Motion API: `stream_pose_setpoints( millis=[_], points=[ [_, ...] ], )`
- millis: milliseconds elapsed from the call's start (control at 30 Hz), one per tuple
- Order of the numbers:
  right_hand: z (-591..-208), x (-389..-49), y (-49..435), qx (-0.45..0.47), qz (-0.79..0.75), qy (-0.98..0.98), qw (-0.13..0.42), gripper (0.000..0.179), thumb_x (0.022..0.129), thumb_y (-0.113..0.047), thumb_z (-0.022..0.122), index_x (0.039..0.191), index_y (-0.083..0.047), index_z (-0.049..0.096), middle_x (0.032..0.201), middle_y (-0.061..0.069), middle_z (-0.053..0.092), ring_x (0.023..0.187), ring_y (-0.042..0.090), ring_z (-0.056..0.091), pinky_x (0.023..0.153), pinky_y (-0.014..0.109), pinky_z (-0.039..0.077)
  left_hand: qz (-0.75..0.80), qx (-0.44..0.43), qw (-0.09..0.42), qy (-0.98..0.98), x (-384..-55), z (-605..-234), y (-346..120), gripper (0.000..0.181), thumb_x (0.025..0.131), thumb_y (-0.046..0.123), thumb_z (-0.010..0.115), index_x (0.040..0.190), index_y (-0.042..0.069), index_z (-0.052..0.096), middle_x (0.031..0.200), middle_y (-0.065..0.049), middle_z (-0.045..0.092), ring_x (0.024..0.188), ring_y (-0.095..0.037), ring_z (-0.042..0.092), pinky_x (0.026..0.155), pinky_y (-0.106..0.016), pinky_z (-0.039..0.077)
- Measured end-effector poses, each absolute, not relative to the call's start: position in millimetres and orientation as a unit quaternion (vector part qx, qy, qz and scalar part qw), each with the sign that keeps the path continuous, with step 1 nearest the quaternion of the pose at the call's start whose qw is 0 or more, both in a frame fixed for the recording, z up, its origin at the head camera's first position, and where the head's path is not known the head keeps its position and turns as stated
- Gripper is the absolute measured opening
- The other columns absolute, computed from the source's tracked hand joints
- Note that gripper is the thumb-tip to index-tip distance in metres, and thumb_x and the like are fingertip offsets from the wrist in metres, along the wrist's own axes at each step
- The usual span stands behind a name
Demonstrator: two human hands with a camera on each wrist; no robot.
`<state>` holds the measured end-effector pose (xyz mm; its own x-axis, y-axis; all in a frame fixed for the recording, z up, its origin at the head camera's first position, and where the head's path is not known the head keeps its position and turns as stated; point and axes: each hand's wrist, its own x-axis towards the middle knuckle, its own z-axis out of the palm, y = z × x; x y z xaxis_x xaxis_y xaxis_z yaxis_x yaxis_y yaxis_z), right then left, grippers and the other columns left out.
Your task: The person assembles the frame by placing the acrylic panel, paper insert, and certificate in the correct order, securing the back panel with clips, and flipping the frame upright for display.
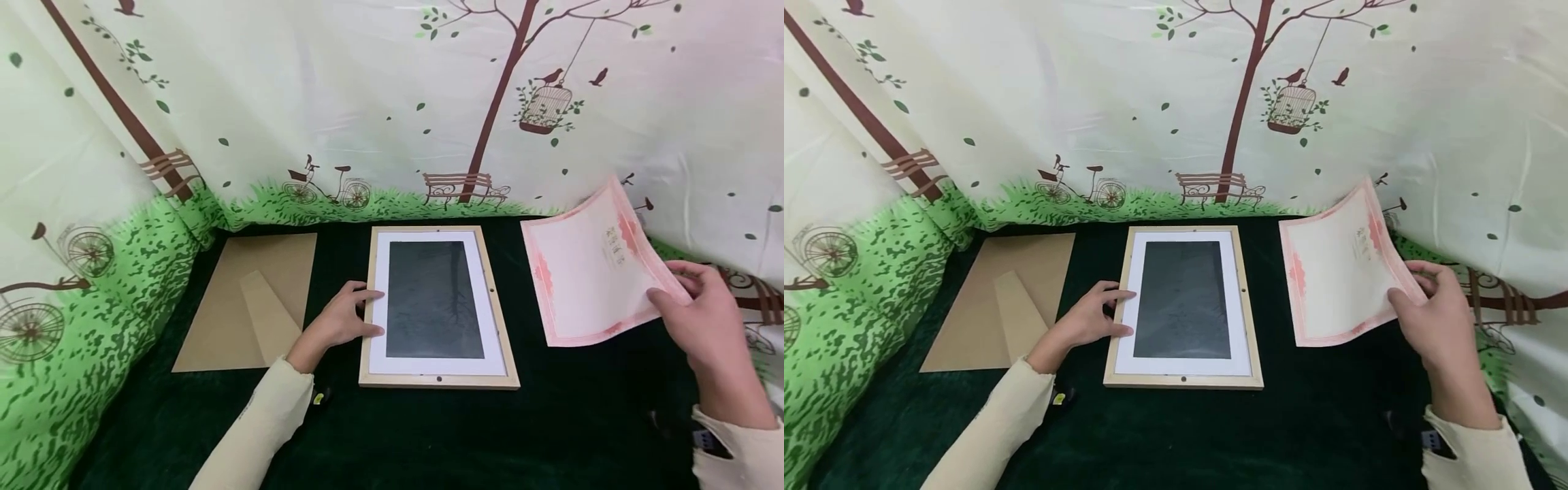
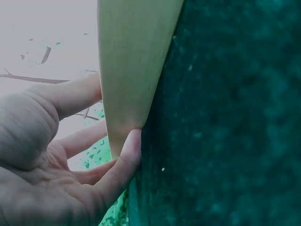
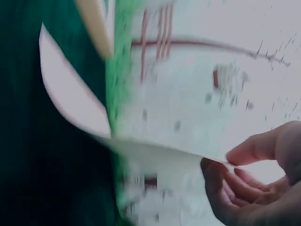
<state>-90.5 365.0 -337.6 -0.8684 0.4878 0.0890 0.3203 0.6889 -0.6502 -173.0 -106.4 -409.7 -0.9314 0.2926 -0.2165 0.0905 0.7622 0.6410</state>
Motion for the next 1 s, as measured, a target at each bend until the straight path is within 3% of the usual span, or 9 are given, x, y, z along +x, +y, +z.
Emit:
stream_pose_setpoints(
  millis=[100, 200, 367, 467, 600, 800, 900, 1000],
  points=[
    [-336, -82, 345, -0.176, 0.387, -0.886, 0.182, 0.043, 0.097, -0.016, 0.060, 0.139, -0.013, 0.053, 0.107, -0.014, 0.064, 0.073, -0.014, 0.045, 0.059, 0.004, 0.038, 0.330, 0.104, 0.154, 0.926, -174, -410, -102, 0.066, 0.078, 0.027, 0.087, 0.138, 0.025, 0.060, 0.157, -0.011, 0.033, 0.125, -0.028, 0.054, 0.093, -0.045, 0.053],
    [-333, -76, 323, -0.125, 0.409, -0.881, 0.204, 0.029, 0.095, -0.020, 0.066, 0.124, -0.022, 0.064, 0.086, -0.033, 0.053, 0.068, -0.010, 0.050, 0.055, 0.009, 0.040, 0.337, 0.107, 0.152, 0.923, -172, -410, -103, 0.065, 0.077, 0.024, 0.087, 0.137, 0.024, 0.061, 0.151, -0.012, 0.039, 0.111, -0.025, 0.058, 0.082, -0.040, 0.054],
    [-332, -75, 294, -0.064, 0.366, -0.908, 0.194, 0.028, 0.096, -0.030, 0.066, 0.120, -0.017, 0.065, 0.089, -0.023, 0.058, 0.066, -0.006, 0.052, 0.049, 0.019, 0.041, 0.380, 0.093, 0.153, 0.907, -167, -408, -106, 0.061, 0.081, 0.012, 0.083, 0.138, 0.017, 0.061, 0.129, -0.014, 0.047, 0.062, -0.018, 0.060, 0.054, -0.030, 0.050],
    [-330, -78, 284, -0.031, 0.340, -0.919, 0.198, 0.027, 0.096, -0.028, 0.066, 0.120, -0.015, 0.066, 0.097, -0.006, 0.066, 0.068, -0.013, 0.052, 0.051, 0.015, 0.042, 0.390, 0.081, 0.145, 0.906, -164, -408, -104, 0.056, 0.086, 0.010, 0.077, 0.139, 0.014, 0.060, 0.125, -0.013, 0.048, 0.052, -0.015, 0.058, 0.050, -0.029, 0.048],
    [-327, -82, 274, 0.010, 0.323, -0.923, 0.210, 0.023, 0.096, -0.022, 0.067, 0.117, -0.013, 0.067, 0.100, 0.014, 0.069, 0.070, -0.016, 0.051, 0.053, 0.011, 0.042, 0.383, 0.076, 0.136, 0.910, -162, -408, -101, 0.051, 0.090, 0.009, 0.071, 0.140, 0.012, 0.059, 0.123, -0.014, 0.049, 0.051, -0.015, 0.058, 0.049, -0.028, 0.049],
    [-327, -87, 248, 0.053, 0.323, -0.919, 0.218, 0.017, 0.095, -0.017, 0.069, 0.112, -0.013, 0.068, 0.092, 0.010, 0.069, 0.065, -0.001, 0.053, 0.051, 0.015, 0.043, 0.364, 0.072, 0.144, 0.918, -160, -403, -102, 0.050, 0.092, 0.007, 0.068, 0.140, 0.009, 0.057, 0.123, -0.017, 0.049, 0.052, -0.019, 0.059, 0.049, -0.029, 0.048],
    [-325, -90, 235, 0.064, 0.321, -0.922, 0.208, 0.017, 0.095, -0.015, 0.068, 0.112, -0.013, 0.067, 0.092, 0.009, 0.068, 0.064, 0.007, 0.057, 0.053, 0.017, 0.047, 0.333, 0.073, 0.130, 0.931, -160, -399, -101, 0.047, 0.093, 0.014, 0.069, 0.138, 0.011, 0.059, 0.126, -0.017, 0.052, 0.076, -0.023, 0.063, 0.064, -0.035, 0.052],
    [-326, -93, 225, 0.078, 0.317, -0.925, 0.196, 0.017, 0.095, -0.012, 0.068, 0.111, -0.011, 0.066, 0.094, 0.010, 0.067, 0.066, 0.016, 0.059, 0.055, 0.019, 0.049, 0.330, 0.081, 0.092, 0.936, -161, -393, -95, 0.043, 0.093, 0.020, 0.069, 0.135, 0.013, 0.062, 0.130, -0.017, 0.054, 0.105, -0.029, 0.059, 0.082, -0.043, 0.052]
  ],
)
